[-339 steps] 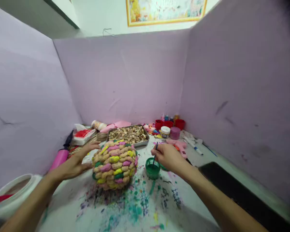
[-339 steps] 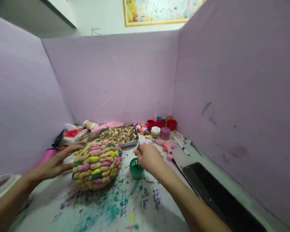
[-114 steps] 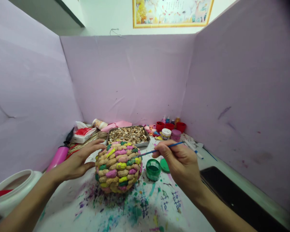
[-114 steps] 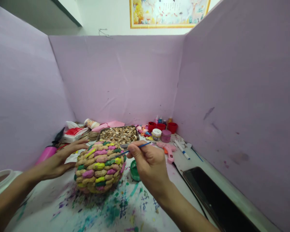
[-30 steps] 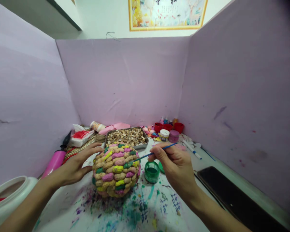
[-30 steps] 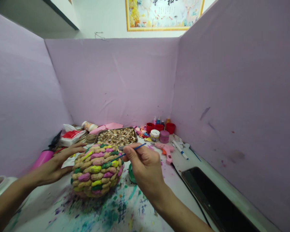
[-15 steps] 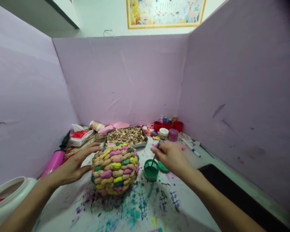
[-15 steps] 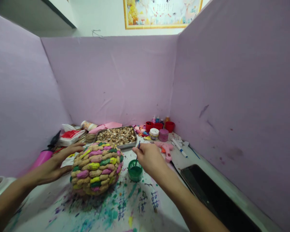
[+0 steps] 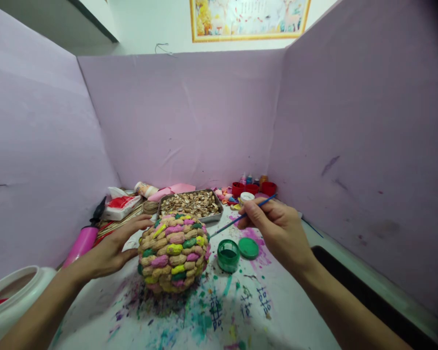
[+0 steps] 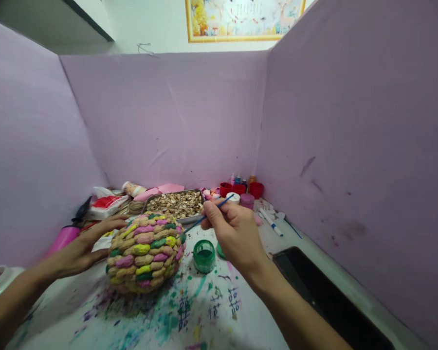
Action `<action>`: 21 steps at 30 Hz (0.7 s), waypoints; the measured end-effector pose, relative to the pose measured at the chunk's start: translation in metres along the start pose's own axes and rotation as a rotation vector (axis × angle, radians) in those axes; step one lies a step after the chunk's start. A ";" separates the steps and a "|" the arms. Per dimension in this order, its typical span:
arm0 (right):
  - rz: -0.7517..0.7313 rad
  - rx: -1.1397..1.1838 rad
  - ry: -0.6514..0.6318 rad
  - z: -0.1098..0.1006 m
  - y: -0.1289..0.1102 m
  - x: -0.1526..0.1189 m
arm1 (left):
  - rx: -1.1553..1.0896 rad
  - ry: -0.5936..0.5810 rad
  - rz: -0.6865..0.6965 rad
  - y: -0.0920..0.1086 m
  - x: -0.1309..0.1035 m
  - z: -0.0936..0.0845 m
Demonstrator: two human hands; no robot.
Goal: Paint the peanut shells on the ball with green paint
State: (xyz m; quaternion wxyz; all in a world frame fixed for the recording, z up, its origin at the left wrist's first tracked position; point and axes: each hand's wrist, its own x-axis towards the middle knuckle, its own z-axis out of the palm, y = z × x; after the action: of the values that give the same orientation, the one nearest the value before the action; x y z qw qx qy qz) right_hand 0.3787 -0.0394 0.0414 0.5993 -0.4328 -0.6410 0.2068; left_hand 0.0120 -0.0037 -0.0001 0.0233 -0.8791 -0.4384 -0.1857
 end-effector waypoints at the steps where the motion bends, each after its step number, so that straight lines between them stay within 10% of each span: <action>1: -0.019 0.051 -0.006 0.002 -0.002 -0.003 | -0.004 -0.001 0.000 0.000 0.000 0.000; 21: -0.204 0.007 -0.041 0.020 0.001 -0.016 | -0.018 -0.036 -0.030 0.005 0.001 -0.003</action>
State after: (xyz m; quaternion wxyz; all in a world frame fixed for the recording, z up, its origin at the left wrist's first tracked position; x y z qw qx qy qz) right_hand 0.3586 -0.0469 0.0268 0.6055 -0.3588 -0.6932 0.1555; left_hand 0.0154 -0.0065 0.0032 0.0048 -0.8759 -0.4500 -0.1743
